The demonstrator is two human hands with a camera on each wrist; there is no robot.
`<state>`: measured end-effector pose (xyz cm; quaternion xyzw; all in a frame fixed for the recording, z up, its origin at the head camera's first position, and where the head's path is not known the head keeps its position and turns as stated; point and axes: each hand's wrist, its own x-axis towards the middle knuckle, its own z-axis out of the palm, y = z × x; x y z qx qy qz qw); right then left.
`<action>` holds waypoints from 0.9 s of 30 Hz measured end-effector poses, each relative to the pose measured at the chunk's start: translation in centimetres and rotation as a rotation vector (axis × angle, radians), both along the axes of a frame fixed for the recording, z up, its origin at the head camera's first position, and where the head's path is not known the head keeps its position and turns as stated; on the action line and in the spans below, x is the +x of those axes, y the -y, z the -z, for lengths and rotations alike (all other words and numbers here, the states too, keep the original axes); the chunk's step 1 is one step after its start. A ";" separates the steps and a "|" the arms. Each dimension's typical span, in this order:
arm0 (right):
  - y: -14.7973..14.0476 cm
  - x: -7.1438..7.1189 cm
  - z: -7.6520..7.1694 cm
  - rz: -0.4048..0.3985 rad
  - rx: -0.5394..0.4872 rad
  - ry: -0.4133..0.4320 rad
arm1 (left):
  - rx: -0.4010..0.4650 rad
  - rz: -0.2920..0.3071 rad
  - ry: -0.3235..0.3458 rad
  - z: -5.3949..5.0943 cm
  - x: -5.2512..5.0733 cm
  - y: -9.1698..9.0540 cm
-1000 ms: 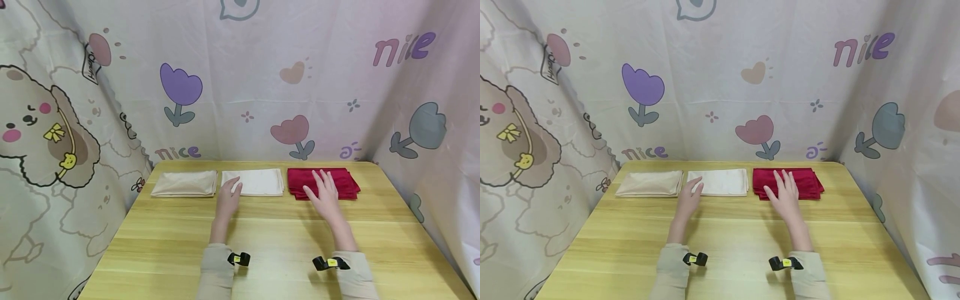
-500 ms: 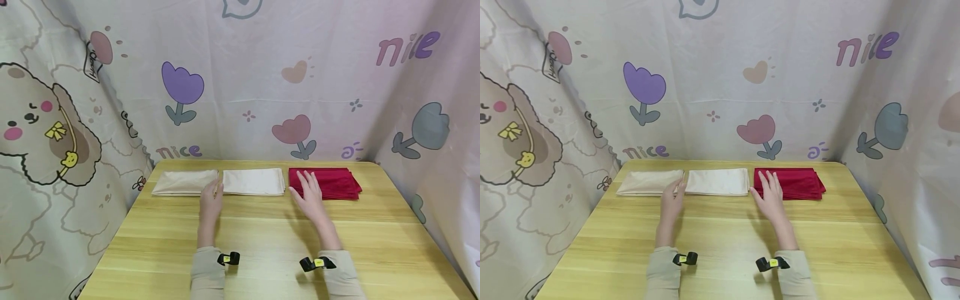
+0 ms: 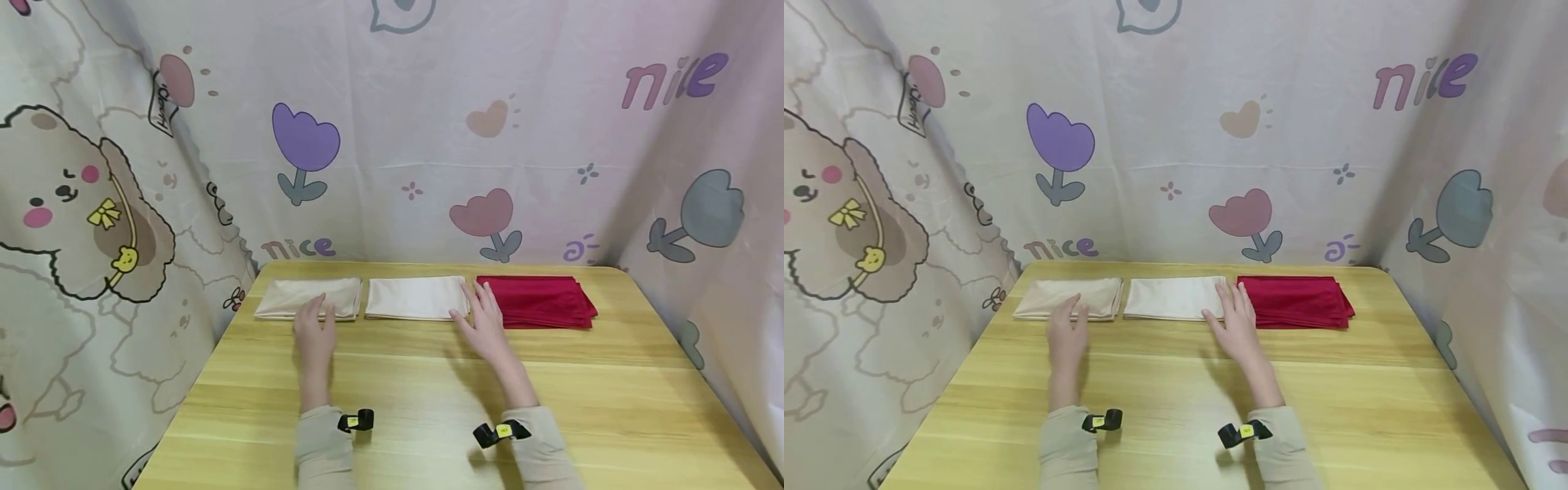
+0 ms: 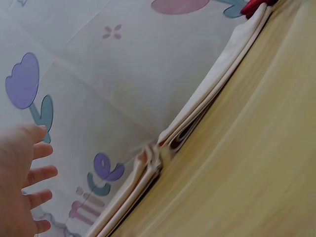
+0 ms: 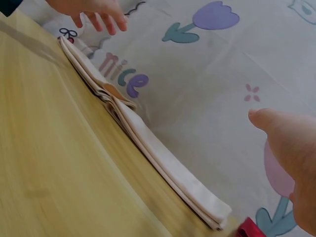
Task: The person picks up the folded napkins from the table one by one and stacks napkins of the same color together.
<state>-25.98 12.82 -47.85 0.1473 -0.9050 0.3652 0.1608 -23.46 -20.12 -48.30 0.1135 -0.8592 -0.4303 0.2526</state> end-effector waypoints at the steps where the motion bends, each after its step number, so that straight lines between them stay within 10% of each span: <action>1: 0.3 0.0 0.0 -0.009 -0.005 -0.004 | -0.002 -0.014 0.002 -0.1 0.0 0.3; 27: 9.2 -0.2 0.7 -0.213 0.187 -0.118 | -0.222 -0.098 0.162 -1.0 -0.7 7.2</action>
